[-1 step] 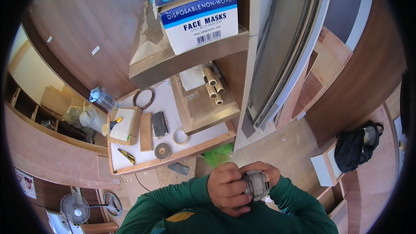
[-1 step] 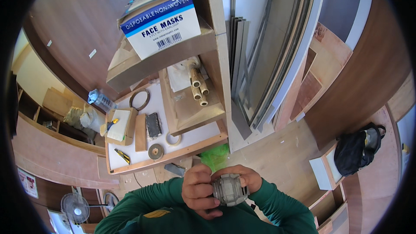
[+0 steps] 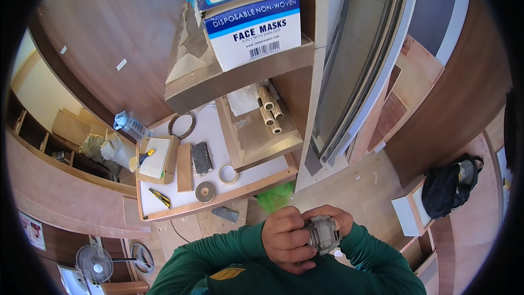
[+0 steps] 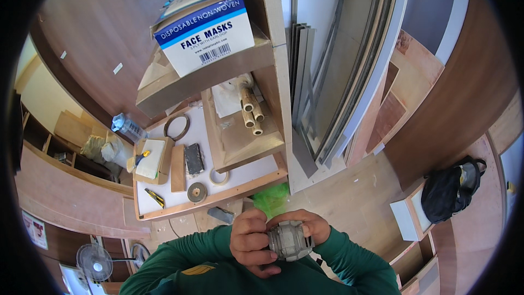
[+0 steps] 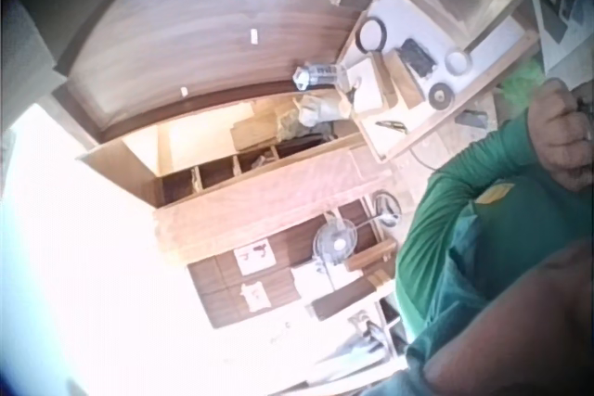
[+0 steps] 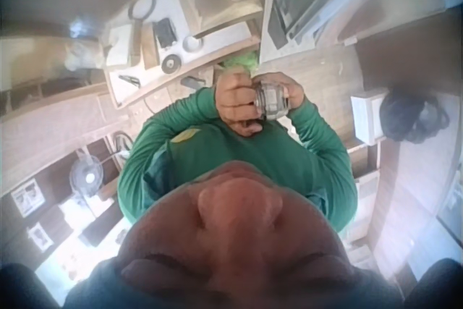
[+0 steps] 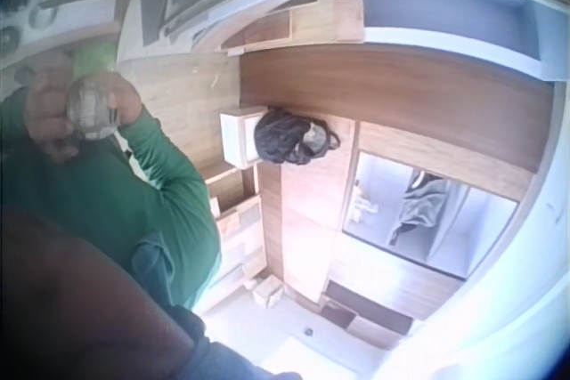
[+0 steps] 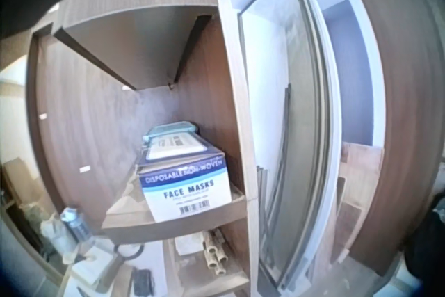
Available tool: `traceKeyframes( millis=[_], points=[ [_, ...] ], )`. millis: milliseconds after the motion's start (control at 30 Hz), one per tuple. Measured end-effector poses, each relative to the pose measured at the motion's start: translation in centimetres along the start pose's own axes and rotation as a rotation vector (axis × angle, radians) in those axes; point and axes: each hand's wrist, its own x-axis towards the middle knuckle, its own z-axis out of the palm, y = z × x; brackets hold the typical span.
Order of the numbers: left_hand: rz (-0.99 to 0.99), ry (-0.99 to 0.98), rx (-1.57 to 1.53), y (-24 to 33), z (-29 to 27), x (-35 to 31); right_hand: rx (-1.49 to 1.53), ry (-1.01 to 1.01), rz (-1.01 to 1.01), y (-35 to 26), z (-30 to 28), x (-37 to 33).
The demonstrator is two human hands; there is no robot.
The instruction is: The person replaces a grinding disc on a power tool by hand and then uses the tool on a wooden frame.
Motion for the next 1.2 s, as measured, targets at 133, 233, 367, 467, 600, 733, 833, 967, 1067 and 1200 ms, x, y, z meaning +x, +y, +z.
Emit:
traceKeyframes(
  millis=[133,233,367,467,600,733,833,967,1067,1200],
  points=[
    [-0.069,-0.010,0.009,0.1,-0.2,0.2,-0.008,-0.008,-0.026,0.4,-0.6,0.3],
    [-0.118,0.009,-0.020,-0.5,-0.5,0.0,-0.018,0.022,-0.045,0.2,-0.7,0.6],
    [-0.187,0.010,-0.043,-1.2,-0.6,-0.4,-0.004,0.110,-0.069,0.4,-1.0,1.0],
    [-0.350,0.017,-0.080,-1.2,-0.7,-0.6,0.029,0.134,-0.108,0.7,-1.4,1.0],
    [-0.702,0.072,-0.148,-0.3,-0.6,-1.2,-0.028,0.200,-0.196,0.8,-1.4,1.3],
    [-0.893,0.046,-0.237,-1.9,-0.4,-0.4,0.063,0.290,-0.258,1.8,-2.8,2.0],
    [-1.036,-0.092,-0.257,-3.7,-0.7,0.5,0.179,0.316,-0.354,2.5,-4.6,2.4],
    [-1.086,-0.455,-0.136,-5.9,-2.3,-0.4,0.182,0.223,-0.486,3.3,-8.9,2.7],
    [-1.129,-0.547,-0.037,-6.1,-2.9,0.0,0.141,0.041,-0.522,2.0,-9.0,2.7],
    [-0.638,-0.478,-0.126,-6.6,-0.7,2.2,0.337,0.160,-0.626,1.8,-8.1,2.3]
  ],
)
